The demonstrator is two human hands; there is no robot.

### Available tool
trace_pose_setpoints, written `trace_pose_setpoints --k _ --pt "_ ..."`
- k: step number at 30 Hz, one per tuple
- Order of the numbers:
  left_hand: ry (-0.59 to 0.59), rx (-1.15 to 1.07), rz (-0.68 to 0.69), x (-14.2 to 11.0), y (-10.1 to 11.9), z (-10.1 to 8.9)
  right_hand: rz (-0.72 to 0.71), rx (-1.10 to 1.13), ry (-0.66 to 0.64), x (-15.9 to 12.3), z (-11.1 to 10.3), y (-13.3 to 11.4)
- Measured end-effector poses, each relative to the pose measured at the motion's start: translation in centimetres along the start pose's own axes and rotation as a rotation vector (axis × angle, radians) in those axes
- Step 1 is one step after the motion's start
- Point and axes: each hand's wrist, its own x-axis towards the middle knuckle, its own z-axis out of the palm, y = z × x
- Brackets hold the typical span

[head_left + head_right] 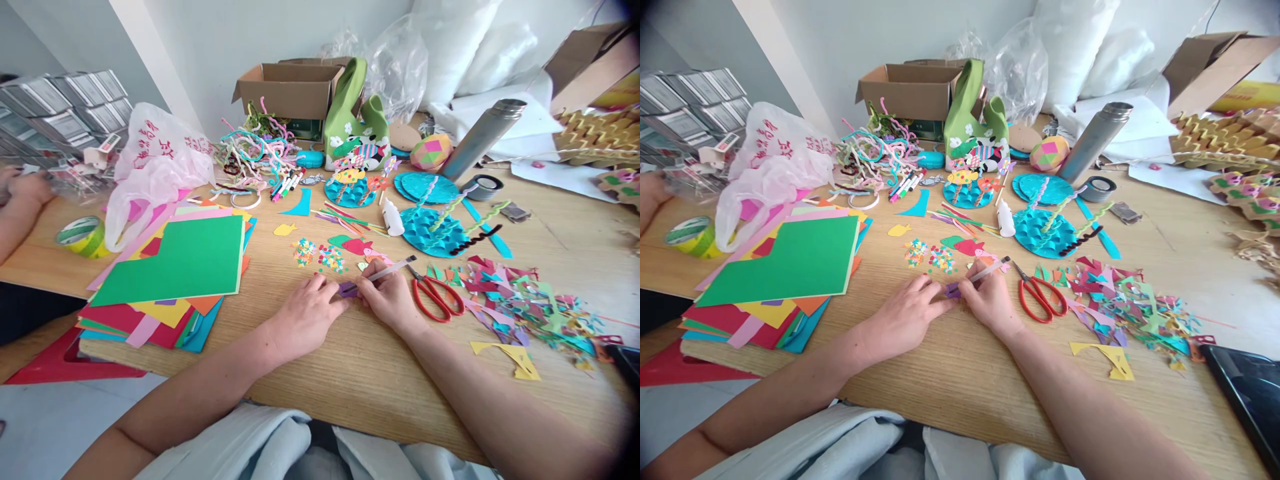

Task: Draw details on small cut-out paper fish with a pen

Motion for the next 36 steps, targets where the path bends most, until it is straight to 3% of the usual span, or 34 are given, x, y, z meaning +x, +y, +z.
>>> trace_pose_setpoints --k 36 --pt "0.001 0.009 0.002 -0.03 0.03 0.01 0.004 0.028 -0.035 -0.05 0.06 0.31"
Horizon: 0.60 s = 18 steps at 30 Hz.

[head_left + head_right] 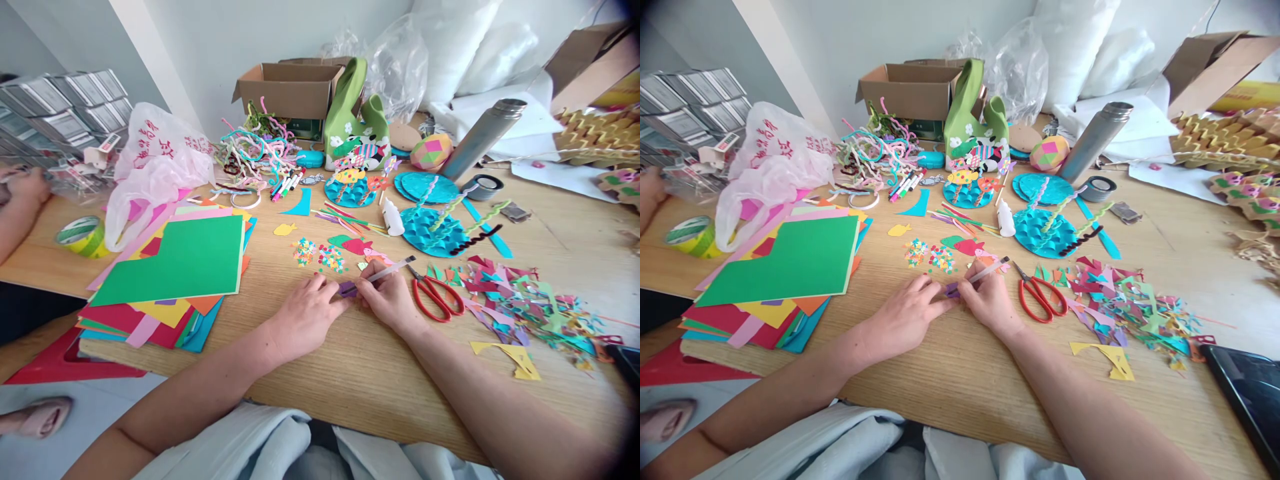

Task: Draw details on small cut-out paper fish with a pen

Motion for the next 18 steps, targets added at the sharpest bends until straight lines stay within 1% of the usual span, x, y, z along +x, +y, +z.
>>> trace_pose_setpoints --k 6,11,16,18 --pt "0.008 0.000 0.000 0.03 0.01 0.03 -0.003 0.028 0.008 -0.06 -0.02 -0.29" --pt "0.013 0.005 -0.002 0.00 0.03 0.15 -0.036 0.097 0.146 -0.08 -0.03 -0.47" --pt "0.030 0.007 -0.005 -0.05 -0.01 0.27 -0.071 0.115 0.207 -0.34 -0.02 -0.51" --pt "0.035 0.000 -0.010 -0.07 -0.02 0.28 -0.082 0.155 0.247 -0.49 0.03 -0.78"
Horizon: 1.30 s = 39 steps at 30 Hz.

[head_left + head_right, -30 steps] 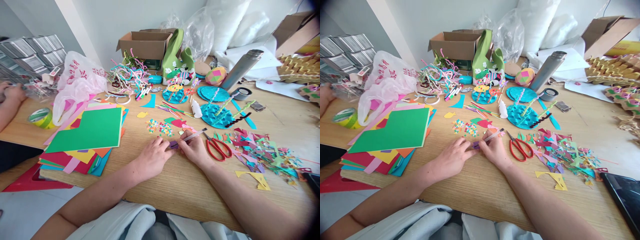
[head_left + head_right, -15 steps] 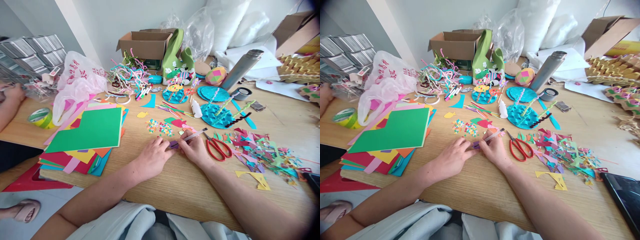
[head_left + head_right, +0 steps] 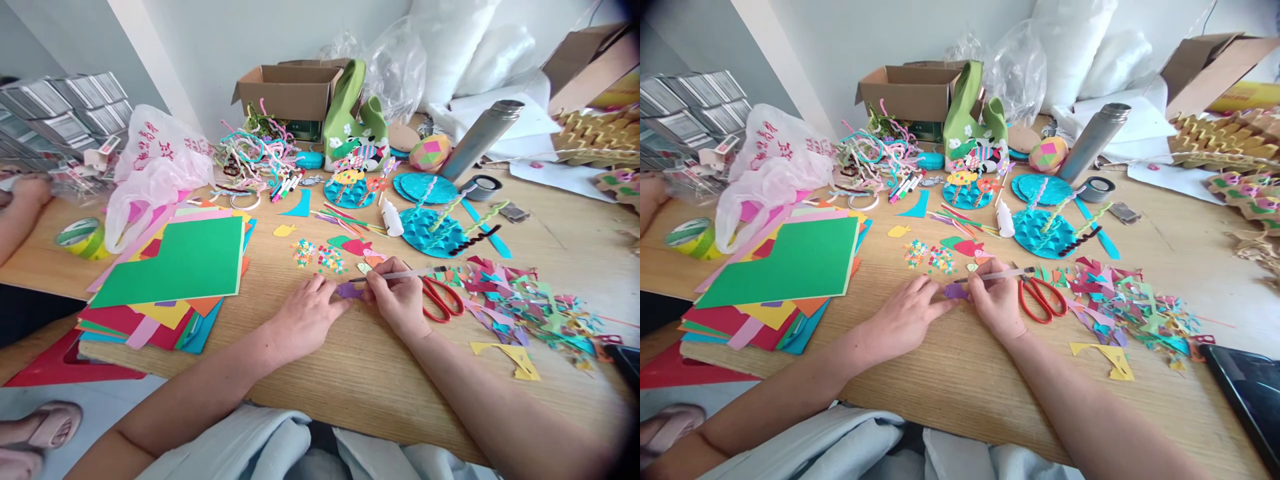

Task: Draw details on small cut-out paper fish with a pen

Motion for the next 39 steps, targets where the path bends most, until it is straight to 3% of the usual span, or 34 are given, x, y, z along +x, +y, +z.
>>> trace_pose_setpoints --k 5,11,18,25,31,39 --pt "-0.012 -0.019 -0.028 0.0 0.1 -0.1 -0.009 0.079 0.047 -0.1 0.2 -0.6" --pt "-0.034 -0.051 -0.041 0.1 0.2 -0.2 0.000 -0.040 -0.048 0.1 0.0 0.2" --pt "-0.039 -0.054 -0.061 0.3 0.7 -0.2 -0.007 -0.036 -0.070 0.4 0.2 0.1" --pt "0.002 -0.070 -0.126 0.6 1.3 0.2 -0.081 -0.038 0.004 0.3 0.2 0.0" --pt "0.034 -0.080 -0.147 0.7 1.6 0.6 0.025 0.004 -0.120 0.1 0.2 -0.1" --pt "0.007 -0.090 -0.167 0.6 1.8 0.6 0.135 0.033 -0.176 0.0 0.1 0.1"
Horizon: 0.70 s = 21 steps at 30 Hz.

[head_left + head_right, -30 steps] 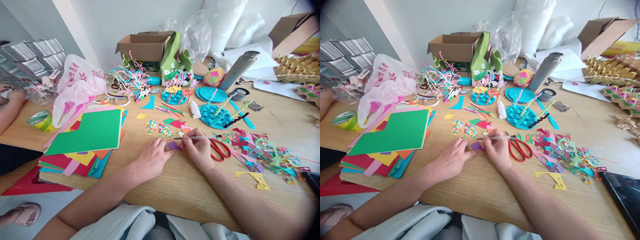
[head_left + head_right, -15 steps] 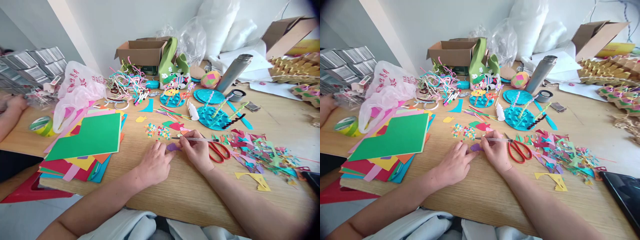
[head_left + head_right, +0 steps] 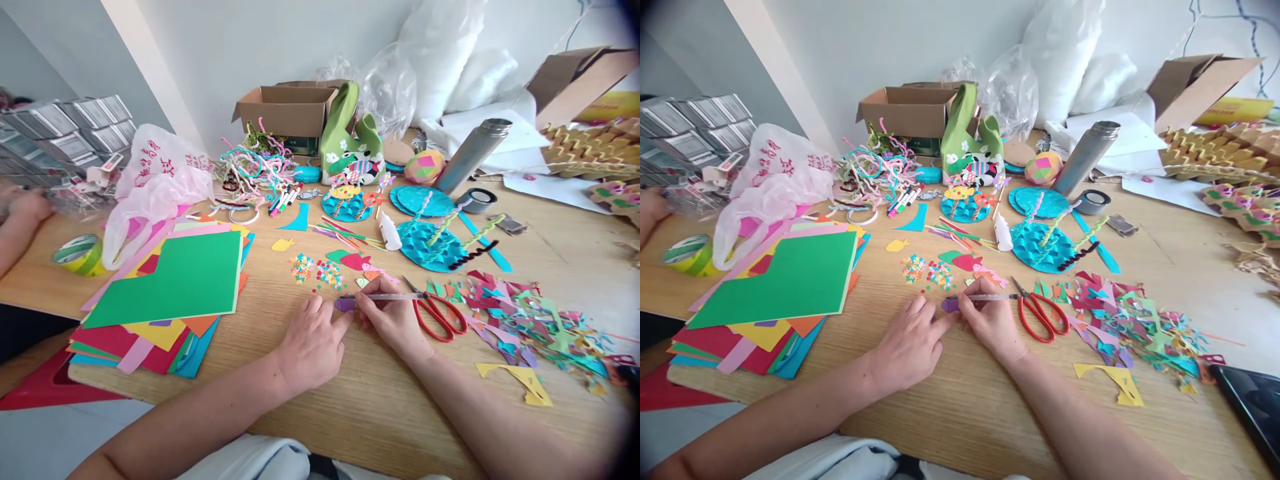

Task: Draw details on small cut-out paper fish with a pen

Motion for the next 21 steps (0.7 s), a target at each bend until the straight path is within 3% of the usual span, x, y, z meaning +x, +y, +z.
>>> trace_pose_setpoints --k 21 --pt "-0.042 -0.013 0.010 0.11 -0.05 -0.31 0.074 -0.034 -0.019 0.17 -0.05 -0.27"
